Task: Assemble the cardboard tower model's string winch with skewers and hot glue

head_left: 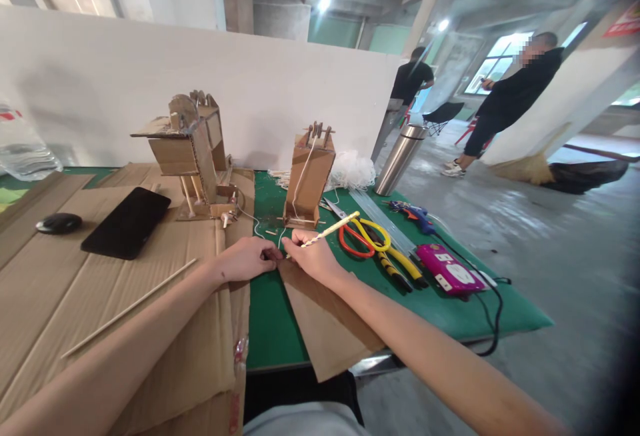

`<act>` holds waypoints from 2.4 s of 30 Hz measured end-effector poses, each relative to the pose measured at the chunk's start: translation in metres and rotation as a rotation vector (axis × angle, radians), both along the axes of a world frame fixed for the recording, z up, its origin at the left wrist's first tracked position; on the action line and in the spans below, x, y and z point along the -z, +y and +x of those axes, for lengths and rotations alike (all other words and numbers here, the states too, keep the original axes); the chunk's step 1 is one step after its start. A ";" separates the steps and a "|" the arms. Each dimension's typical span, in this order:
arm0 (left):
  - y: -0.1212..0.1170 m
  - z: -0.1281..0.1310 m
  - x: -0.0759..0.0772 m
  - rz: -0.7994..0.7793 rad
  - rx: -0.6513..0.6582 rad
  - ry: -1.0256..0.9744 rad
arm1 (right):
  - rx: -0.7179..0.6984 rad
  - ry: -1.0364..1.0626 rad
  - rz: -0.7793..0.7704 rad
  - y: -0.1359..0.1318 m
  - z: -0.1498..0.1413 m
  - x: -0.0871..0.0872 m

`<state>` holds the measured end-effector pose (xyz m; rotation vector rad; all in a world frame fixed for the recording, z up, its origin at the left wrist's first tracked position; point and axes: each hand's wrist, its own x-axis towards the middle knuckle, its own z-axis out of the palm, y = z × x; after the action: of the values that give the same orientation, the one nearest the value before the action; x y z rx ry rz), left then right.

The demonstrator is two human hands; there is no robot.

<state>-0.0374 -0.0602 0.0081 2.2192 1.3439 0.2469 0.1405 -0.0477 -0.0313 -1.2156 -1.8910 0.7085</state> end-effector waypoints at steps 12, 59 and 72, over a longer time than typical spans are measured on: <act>-0.001 0.001 -0.001 -0.009 -0.001 0.004 | -0.014 -0.001 -0.019 -0.001 0.001 -0.001; 0.000 0.001 -0.002 -0.021 -0.008 0.024 | 0.019 0.097 0.082 0.002 0.002 -0.002; -0.001 0.001 -0.003 -0.014 0.001 0.020 | 0.034 0.110 0.058 0.001 0.002 -0.003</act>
<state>-0.0362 -0.0608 0.0111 2.2166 1.3505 0.2148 0.1427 -0.0464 -0.0282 -1.1467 -1.7850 0.6836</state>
